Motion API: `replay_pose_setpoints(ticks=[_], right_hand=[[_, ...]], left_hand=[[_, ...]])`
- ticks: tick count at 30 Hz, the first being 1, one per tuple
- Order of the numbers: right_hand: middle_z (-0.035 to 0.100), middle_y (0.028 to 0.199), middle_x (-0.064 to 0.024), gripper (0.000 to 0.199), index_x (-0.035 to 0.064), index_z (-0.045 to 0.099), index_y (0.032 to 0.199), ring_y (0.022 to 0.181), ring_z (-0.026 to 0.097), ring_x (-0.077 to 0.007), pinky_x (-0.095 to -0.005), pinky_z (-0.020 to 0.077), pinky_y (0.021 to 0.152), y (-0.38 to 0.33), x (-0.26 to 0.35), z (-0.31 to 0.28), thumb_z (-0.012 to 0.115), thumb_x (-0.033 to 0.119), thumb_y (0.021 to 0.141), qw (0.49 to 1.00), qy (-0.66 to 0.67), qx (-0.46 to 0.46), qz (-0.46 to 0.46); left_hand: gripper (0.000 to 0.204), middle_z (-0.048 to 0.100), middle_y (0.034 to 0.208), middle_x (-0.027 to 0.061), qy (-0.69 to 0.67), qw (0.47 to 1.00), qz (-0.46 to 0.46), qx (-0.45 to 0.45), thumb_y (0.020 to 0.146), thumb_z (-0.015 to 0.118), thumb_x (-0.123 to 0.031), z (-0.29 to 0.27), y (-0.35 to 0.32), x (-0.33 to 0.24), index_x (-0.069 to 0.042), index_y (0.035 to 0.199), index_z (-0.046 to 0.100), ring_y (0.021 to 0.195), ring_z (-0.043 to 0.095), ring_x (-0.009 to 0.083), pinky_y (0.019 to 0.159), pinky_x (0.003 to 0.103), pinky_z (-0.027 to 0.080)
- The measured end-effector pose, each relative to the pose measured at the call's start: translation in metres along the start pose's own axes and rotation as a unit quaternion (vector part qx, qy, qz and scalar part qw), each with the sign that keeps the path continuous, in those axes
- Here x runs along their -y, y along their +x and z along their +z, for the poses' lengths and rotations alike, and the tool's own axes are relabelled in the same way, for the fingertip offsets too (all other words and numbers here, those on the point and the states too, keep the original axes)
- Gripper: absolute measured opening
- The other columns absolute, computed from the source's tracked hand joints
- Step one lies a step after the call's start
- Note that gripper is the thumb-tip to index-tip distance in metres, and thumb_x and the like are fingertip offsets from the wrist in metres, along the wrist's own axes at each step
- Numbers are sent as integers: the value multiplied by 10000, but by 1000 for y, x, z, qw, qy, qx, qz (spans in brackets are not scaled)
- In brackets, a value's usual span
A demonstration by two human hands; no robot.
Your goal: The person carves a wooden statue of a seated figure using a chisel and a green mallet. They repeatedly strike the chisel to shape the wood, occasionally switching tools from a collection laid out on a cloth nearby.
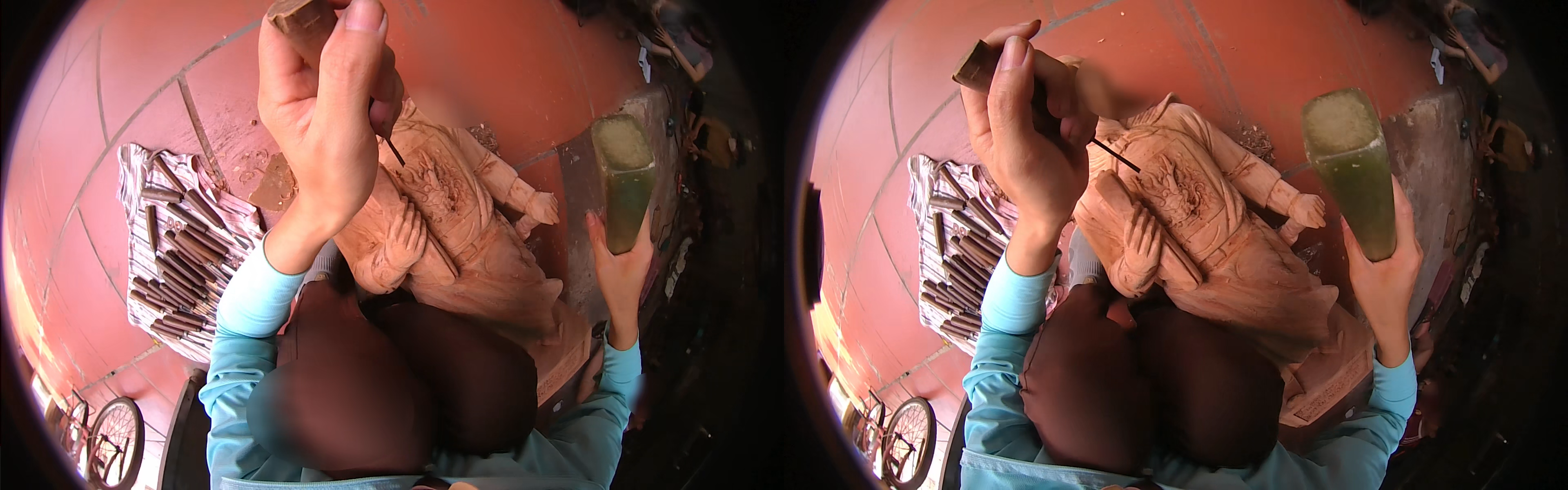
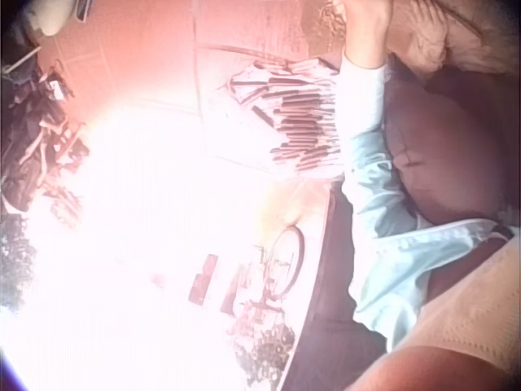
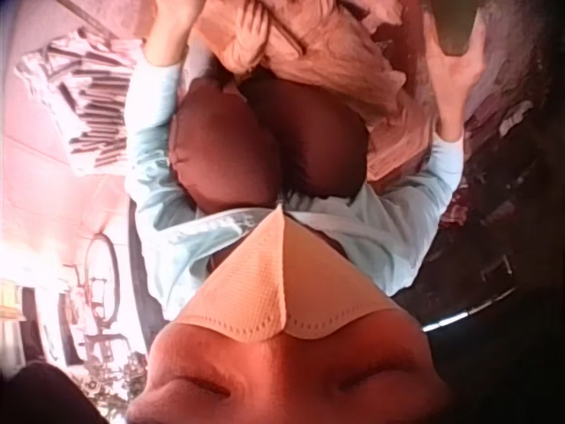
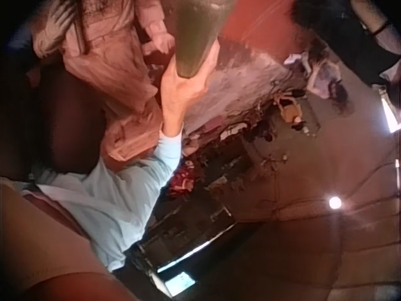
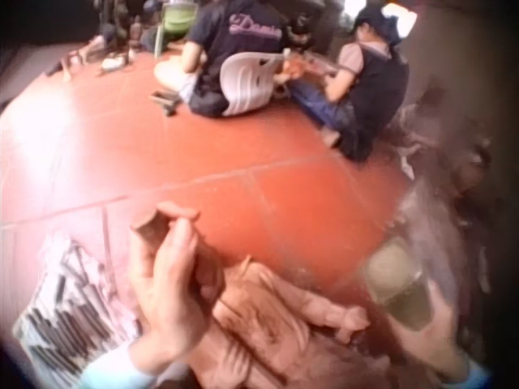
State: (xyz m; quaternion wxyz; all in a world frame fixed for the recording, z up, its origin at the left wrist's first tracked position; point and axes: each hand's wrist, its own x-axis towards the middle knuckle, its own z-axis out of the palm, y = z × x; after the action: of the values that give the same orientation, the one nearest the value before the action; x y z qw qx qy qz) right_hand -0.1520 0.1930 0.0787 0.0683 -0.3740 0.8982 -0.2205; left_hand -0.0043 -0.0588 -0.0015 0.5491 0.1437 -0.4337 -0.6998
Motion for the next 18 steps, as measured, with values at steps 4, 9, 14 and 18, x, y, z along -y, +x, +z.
replay_pose_setpoints(ticks=[4,9,14,18], right_hand=[[578,891,-30,332,-9,534,1128,797,527,-108,-250,451,735,-21,9,7,670,35,829,985,62,129,99],[505,798,-9,322,-18,516,1107,713,473,-98,-233,418,660,-50,1,36,661,47,826,935,161,269,165],[509,779,-18,353,-23,497,1138,635,467,-91,-225,412,596,-58,-7,59,656,72,837,924,218,264,172],[529,770,-36,362,-8,483,1162,589,484,-95,-226,411,544,-57,-21,59,643,66,847,898,276,258,224]], left_hand=[[280,451,727,40,123,991,8,-50,954,446,-139,-62,3,-58,1,1195,478,551,379,94,497,250,328],[431,549,912,26,381,901,-155,-140,862,547,-33,-214,-19,-108,-7,1287,482,843,508,96,749,235,409],[679,623,917,170,535,751,-350,-167,929,535,-115,-345,-112,-91,-92,1483,142,741,670,192,615,310,578],[283,564,964,217,604,692,-359,-168,958,438,-156,-353,-149,-68,-90,1233,417,675,667,287,612,372,564]])
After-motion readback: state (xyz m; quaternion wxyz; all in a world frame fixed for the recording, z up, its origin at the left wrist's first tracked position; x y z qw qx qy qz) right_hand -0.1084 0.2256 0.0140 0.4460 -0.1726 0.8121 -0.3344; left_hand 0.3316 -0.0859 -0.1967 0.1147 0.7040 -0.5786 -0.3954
